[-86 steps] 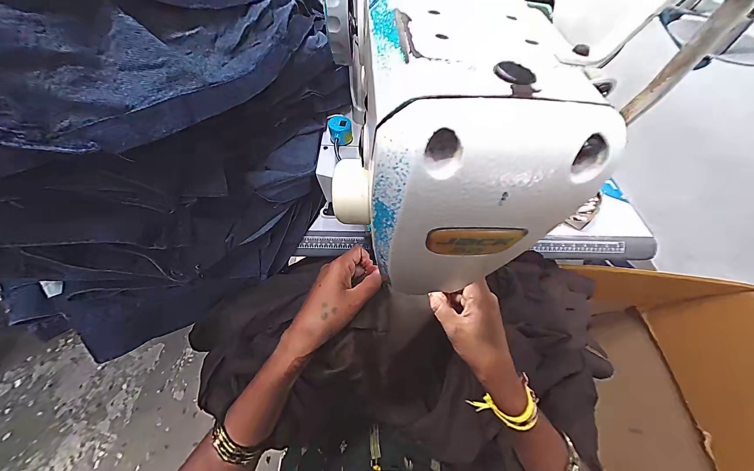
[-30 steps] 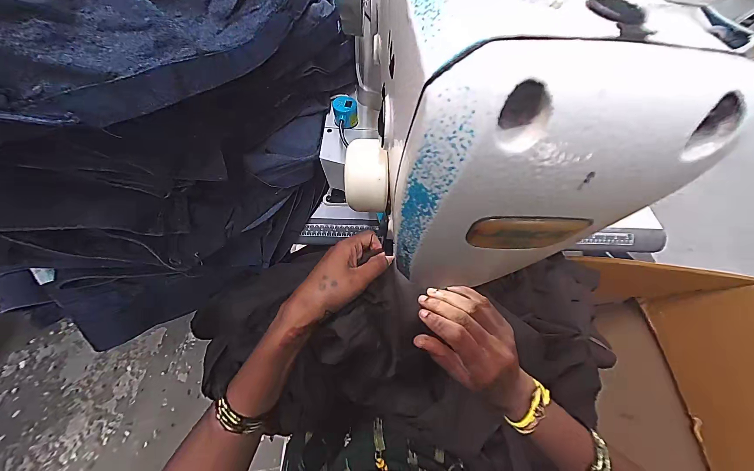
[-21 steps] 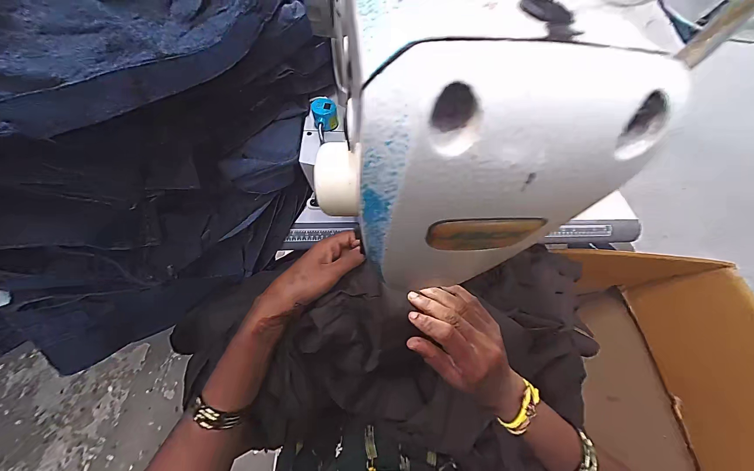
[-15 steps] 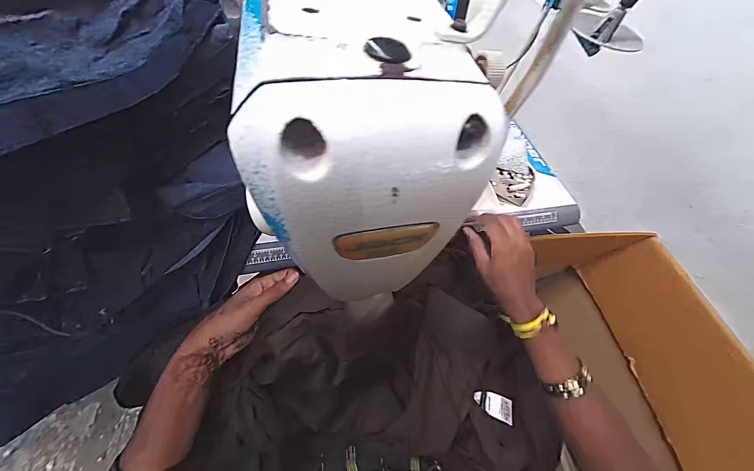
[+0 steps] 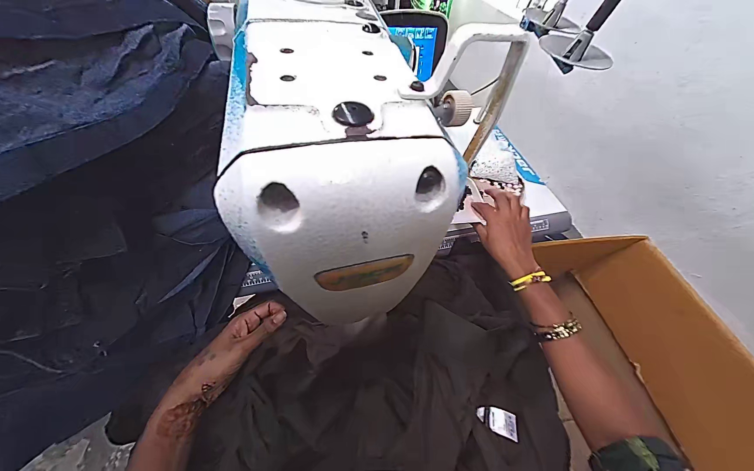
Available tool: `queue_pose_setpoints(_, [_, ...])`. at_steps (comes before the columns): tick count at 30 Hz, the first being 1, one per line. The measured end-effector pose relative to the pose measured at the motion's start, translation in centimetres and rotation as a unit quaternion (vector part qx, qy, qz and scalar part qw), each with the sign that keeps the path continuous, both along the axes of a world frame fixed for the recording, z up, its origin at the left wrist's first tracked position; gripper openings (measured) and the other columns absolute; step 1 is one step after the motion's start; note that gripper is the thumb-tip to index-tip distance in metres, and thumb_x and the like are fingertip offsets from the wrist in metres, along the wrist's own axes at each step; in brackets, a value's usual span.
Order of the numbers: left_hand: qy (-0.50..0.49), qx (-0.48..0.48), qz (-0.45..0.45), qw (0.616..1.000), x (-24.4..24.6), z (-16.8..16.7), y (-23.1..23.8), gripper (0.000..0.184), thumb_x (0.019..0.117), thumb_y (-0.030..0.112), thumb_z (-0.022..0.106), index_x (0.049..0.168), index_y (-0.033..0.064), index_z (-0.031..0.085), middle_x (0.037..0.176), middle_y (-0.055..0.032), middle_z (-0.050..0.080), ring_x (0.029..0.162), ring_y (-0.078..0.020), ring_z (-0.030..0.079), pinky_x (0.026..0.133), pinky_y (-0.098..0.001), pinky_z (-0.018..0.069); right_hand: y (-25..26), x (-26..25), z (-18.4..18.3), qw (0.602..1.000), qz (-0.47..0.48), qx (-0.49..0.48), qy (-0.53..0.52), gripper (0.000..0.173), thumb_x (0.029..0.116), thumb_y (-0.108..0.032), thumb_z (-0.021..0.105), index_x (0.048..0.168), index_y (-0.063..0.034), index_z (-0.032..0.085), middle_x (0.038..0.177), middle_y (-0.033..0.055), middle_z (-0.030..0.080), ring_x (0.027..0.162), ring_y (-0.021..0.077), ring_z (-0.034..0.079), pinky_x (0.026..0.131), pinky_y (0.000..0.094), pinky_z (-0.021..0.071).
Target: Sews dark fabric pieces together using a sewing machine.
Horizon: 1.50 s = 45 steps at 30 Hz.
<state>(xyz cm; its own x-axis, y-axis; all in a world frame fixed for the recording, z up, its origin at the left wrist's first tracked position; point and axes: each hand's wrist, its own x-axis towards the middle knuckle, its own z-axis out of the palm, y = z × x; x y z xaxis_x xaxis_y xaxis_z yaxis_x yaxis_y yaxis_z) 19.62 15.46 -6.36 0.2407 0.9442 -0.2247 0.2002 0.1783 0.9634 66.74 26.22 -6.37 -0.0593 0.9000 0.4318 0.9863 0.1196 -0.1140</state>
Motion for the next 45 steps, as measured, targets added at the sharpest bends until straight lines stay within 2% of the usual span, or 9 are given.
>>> queue_pose_setpoints(5, [-0.015, 0.04, 0.023, 0.999, -0.1, 0.0, -0.3, 0.016, 0.1019, 0.015, 0.049, 0.097, 0.0199, 0.063, 0.08, 0.0191, 0.063, 0.074, 0.0104, 0.058, 0.071, -0.0097, 0.0488, -3.5, 0.0, 0.5, 0.991, 0.035, 0.081, 0.096, 0.017, 0.0976, -0.009, 0.065, 0.104, 0.0041, 0.072, 0.109, 0.0242, 0.071, 0.107, 0.0432, 0.067, 0.09, 0.059, 0.0521])
queue_pose_setpoints(9, [-0.003, 0.249, 0.079, 0.965, 2.8, 0.3, -2.9, 0.014, 0.1007, 0.019, 0.057, 0.098, 0.0101, 0.068, 0.087, 0.0156, 0.067, 0.081, 0.009, 0.061, 0.075, -0.0123, 0.0514, -5.5, -3.0, 3.8, 0.963, 0.011, 0.002, 0.27, 0.017, 0.099, -0.008, 0.064, 0.112, 0.0012, 0.07, 0.1, 0.0186, 0.071, 0.082, 0.0269, 0.069, 0.075, 0.047, 0.0557])
queue_pose_setpoints(13, [0.036, 0.38, -0.22, 0.898, 8.2, 1.7, -9.5, 0.026, 0.1051, 0.029, 0.056, 0.096, 0.0127, 0.074, 0.082, -0.0035, 0.07, 0.076, -0.0129, 0.067, 0.068, -0.0284, 0.0546, -7.8, -9.9, 6.0, 0.967, 0.165, 0.036, 0.193, 0.017, 0.0956, -0.009, 0.062, 0.102, 0.0035, 0.072, 0.092, 0.016, 0.072, 0.08, 0.0236, 0.07, 0.072, 0.0418, 0.057])
queue_pose_setpoints(20, [0.12, 0.351, -0.142, 0.918, 9.5, 2.0, -7.8, 0.026, 0.1041, 0.033, 0.057, 0.097, 0.0135, 0.073, 0.085, -0.0002, 0.072, 0.076, -0.0083, 0.068, 0.067, -0.0255, 0.0551, -10.1, -18.8, 4.4, 0.914, 0.342, 0.218, -0.007, 0.018, 0.0936, -0.017, 0.063, 0.079, -0.0119, 0.072, 0.074, 0.0069, 0.071, 0.075, 0.0221, 0.069, 0.068, 0.031, 0.053])
queue_pose_setpoints(23, [0.093, 0.352, -0.082, 0.928, 9.2, 3.0, -7.0, 0.026, 0.1039, 0.033, 0.058, 0.099, 0.0119, 0.074, 0.09, 0.0005, 0.073, 0.083, -0.0034, 0.067, 0.075, -0.0204, 0.0545, -11.1, -17.7, 4.2, 0.903, 0.383, 0.087, 0.173, 0.017, 0.0986, -0.02, 0.062, 0.091, -0.0066, 0.069, 0.085, 0.0077, 0.071, 0.082, 0.0132, 0.068, 0.074, 0.0224, 0.0541])
queue_pose_setpoints(26, [0.018, 0.333, -0.032, 0.942, 8.2, 3.5, -5.4, 0.025, 0.1026, 0.028, 0.062, 0.099, 0.0063, 0.074, 0.094, 0.0009, 0.074, 0.088, 0.0013, 0.067, 0.082, -0.0163, 0.0549, -13.2, -16.5, 4.3, 0.821, 0.427, -0.141, 0.352, 0.032, 0.1022, -0.039, 0.061, 0.11, -0.0082, 0.06, 0.097, -0.0005, 0.071, 0.095, 0.0026, 0.064, 0.093, 0.0257, 0.0478])
queue_pose_setpoints(34, [-0.084, 0.148, 0.107, 0.98, 8.0, 2.6, -1.0, 0.012, 0.0971, 0.007, 0.057, 0.107, 0.011, 0.05, 0.069, 0.0132, 0.049, 0.063, 0.0043, 0.052, 0.064, -0.0133, 0.0465, -9.5, -16.3, 2.5, 0.855, 0.273, -0.095, 0.43, 0.015, 0.0955, -0.013, 0.062, 0.103, -0.0012, 0.057, 0.087, -0.008, 0.064, 0.084, -0.0121, 0.059, 0.08, 0.0099, 0.0506])
queue_pose_setpoints(40, [-0.038, 0.154, 0.102, 0.982, 8.1, 2.9, -1.0, 0.013, 0.0983, 0.009, 0.06, 0.108, 0.0092, 0.051, 0.07, 0.0142, 0.049, 0.063, 0.0072, 0.05, 0.064, -0.0107, 0.0452, -9.4, -15.9, 2.6, 0.9, 0.244, -0.079, 0.351, 0.023, 0.0973, -0.023, 0.06, 0.105, -0.0014, 0.061, 0.088, -0.0024, 0.066, 0.084, -0.0036, 0.06, 0.08, 0.0184, 0.0489])
queue_pose_setpoints(45, [-0.054, 0.161, 0.095, 0.981, 8.5, 2.4, -0.8, 0.023, 0.0959, 0.009, 0.059, 0.116, 0.004, 0.05, 0.074, 0.0124, 0.053, 0.067, 0.0056, 0.053, 0.067, -0.0117, 0.0467, -5.5, -10.9, 2.1, 0.99, 0.097, 0.029, 0.102, 0.027, 0.0985, -0.018, 0.063, 0.111, 0.0047, 0.072, 0.105, 0.0278, 0.068, 0.101, 0.0486, 0.065, 0.083, 0.0625, 0.0504])
